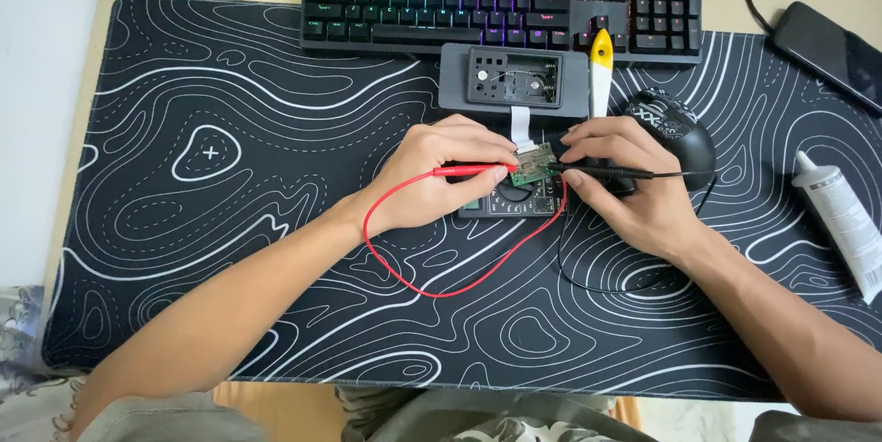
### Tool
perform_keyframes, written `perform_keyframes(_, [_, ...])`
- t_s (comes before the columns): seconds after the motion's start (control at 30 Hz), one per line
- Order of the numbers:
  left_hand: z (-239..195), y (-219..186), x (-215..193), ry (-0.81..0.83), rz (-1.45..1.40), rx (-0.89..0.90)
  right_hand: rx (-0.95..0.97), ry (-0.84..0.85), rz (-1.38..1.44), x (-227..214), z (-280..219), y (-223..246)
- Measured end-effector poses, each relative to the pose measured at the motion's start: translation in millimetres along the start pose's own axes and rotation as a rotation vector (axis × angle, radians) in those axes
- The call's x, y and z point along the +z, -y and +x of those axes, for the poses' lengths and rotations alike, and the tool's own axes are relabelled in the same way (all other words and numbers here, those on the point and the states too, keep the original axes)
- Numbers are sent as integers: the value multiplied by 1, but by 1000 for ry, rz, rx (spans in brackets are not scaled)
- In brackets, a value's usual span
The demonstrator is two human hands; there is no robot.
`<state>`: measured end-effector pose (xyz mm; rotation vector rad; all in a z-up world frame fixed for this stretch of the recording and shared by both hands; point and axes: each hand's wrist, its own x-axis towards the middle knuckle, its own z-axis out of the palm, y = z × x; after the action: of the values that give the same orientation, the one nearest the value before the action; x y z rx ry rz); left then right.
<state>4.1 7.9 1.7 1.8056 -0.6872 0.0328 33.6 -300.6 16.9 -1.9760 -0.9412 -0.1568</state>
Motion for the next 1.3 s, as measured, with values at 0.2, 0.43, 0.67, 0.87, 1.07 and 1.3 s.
perform_keyframes(0.2, [0,2,3,-17,-7,1,3,-3,-3,0,0,2])
perform_keyframes(0.43, [-1,2,2,-20,-24,-28,3,5,-9,-1,1,-1])
perform_keyframes(0.67, [0,-3,9,-55,66,19,-2,5,-5,0,0,0])
perform_keyframes(0.87, [0,-2,7,-62,40,23,-42,5,-21,-1,1,-3])
perform_keyframes(1.07, [1,0,10,-72,38,41,-55,7,-22,-2,3,-1])
perform_keyframes(1.3, [2,4,11,-86,67,86,-91,12,-15,-4,6,-2])
